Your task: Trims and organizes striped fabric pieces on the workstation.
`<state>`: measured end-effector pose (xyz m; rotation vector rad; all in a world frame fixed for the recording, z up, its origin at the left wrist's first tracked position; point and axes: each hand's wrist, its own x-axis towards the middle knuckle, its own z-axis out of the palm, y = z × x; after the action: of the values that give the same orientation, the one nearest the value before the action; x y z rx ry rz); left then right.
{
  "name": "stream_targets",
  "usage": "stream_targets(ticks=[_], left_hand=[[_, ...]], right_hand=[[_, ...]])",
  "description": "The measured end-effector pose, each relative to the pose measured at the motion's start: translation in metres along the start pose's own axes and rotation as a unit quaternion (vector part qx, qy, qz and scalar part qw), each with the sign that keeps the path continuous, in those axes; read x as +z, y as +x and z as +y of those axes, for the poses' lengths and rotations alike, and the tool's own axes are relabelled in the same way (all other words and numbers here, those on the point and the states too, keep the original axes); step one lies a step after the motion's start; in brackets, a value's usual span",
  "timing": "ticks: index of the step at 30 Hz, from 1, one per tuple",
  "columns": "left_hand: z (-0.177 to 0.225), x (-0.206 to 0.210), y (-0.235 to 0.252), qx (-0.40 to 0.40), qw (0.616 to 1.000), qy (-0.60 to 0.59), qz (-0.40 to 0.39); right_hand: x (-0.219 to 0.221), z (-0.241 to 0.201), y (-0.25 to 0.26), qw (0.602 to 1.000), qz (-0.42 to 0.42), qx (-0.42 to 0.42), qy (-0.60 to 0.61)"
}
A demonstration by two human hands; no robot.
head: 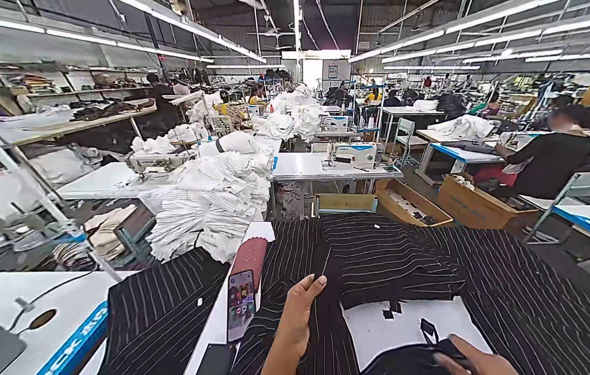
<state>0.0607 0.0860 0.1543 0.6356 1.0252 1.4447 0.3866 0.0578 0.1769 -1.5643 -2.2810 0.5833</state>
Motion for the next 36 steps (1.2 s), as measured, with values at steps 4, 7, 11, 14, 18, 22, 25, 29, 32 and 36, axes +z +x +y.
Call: stream_targets(ticks=[4, 7, 11, 14, 18, 22, 25, 29, 32, 36], left_hand=[[0.008, 0.004, -0.066, 0.102, 0.987, 0.096, -0.076], [0.008, 0.003, -0.112, 0.166, 0.97, 0.129, -0.125], [-0.003, -0.005, -0.145, 0.261, 0.947, 0.134, -0.131], [-0.004, -0.01, -0.162, 0.28, 0.945, 0.12, -0.118], [-0.012, -0.016, -0.175, 0.3, 0.936, 0.122, -0.141], [-0.017, -0.022, -0.178, 0.297, 0.932, 0.109, -0.175], [-0.021, -0.026, -0.179, 0.299, 0.929, 0.105, -0.19], [-0.024, -0.03, -0.181, 0.324, 0.919, 0.108, -0.198], [-0.022, -0.027, -0.186, 0.325, 0.926, 0.114, -0.157], [-0.02, -0.026, -0.189, 0.315, 0.935, 0.13, -0.101]], right_hand=[[0.001, -0.071, -0.02, 0.925, -0.13, -0.276, 0.228], [0.008, -0.11, -0.028, 0.886, -0.104, -0.353, 0.282], [0.026, -0.126, -0.023, 0.913, 0.043, -0.318, 0.253], [0.029, -0.133, -0.033, 0.897, -0.006, -0.273, 0.347], [0.026, -0.141, -0.045, 0.894, -0.032, -0.211, 0.395], [0.028, -0.146, -0.052, 0.895, -0.051, -0.162, 0.413], [0.031, -0.148, -0.055, 0.884, -0.069, -0.139, 0.44], [0.037, -0.152, -0.059, 0.879, -0.087, -0.104, 0.458], [0.042, -0.156, -0.06, 0.883, -0.096, -0.084, 0.451], [0.041, -0.152, -0.062, 0.89, -0.127, -0.093, 0.428]])
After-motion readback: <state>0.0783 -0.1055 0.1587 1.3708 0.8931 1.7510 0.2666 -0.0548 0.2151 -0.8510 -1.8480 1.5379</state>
